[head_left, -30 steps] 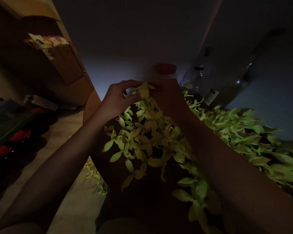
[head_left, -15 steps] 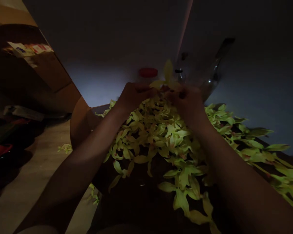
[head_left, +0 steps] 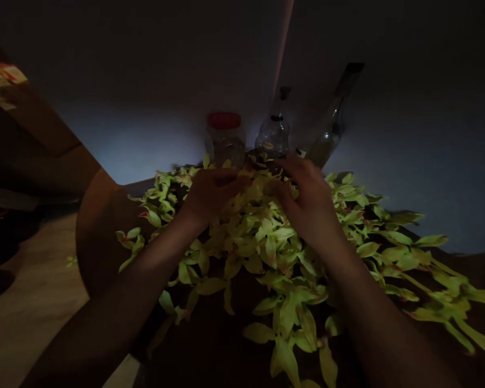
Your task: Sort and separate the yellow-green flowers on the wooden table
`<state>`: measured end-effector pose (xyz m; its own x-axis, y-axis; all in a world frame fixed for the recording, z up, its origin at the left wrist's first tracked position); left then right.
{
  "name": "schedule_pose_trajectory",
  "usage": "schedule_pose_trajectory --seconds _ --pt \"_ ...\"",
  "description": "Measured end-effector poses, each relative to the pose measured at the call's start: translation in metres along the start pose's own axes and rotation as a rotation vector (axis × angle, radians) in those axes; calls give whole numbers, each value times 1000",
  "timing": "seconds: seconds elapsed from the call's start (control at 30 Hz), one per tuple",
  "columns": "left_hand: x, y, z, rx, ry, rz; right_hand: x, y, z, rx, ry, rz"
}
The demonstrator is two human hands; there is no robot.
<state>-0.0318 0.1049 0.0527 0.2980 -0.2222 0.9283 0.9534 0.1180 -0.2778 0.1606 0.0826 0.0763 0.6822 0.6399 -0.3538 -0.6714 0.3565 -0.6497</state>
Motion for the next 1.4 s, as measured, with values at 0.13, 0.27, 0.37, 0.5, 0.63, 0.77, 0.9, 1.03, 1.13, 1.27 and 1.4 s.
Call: schedule_pose_trajectory --seconds 0.13,0.27,0.37,0.5,0.63,0.77,0.9,1.03,1.13,1.27,1.4 --pt "9 5 -16 -52 4 -11 -22 6 -1 -35 62 366" --pt "18 14 -26 -142 33 -7 -15 8 -5 54 169 543" --pt "21 18 -30 -173 45 12 -9 9 -6 55 189 612" --pt "23 21 -33 -186 40 -30 -8 3 -5 86 181 599" --pt "26 22 -33 -194 37 -36 -6 0 -4 84 169 573" --pt "30 23 -32 -295 81 30 -7 -7 -3 91 127 499" --pt "19 25 -30 -427 17 16 -13 -12 -2 93 51 521" --pt "1 31 -28 -514 -102 -128 -14 -12 -1 120 16 641" --pt "-3 34 -27 -513 -115 -235 -13 -11 0 131 10 665" --pt "6 29 -27 -405 -74 -207 -17 -7 0 92 -2 633" --pt "17 25 -31 -354 -32 -132 -17 0 -2 51 122 651"
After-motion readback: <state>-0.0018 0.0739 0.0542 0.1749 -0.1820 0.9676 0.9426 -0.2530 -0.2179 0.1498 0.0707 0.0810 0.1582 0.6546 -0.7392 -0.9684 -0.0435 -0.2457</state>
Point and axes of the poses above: each hand's wrist, its own z-axis towards the middle knuckle, its own y-axis out of the palm, x = y × z, the point moved 7 cm from there along z, towards the middle knuckle, and after that the axes turned 6 degrees about -y, right-handed, at the moved point
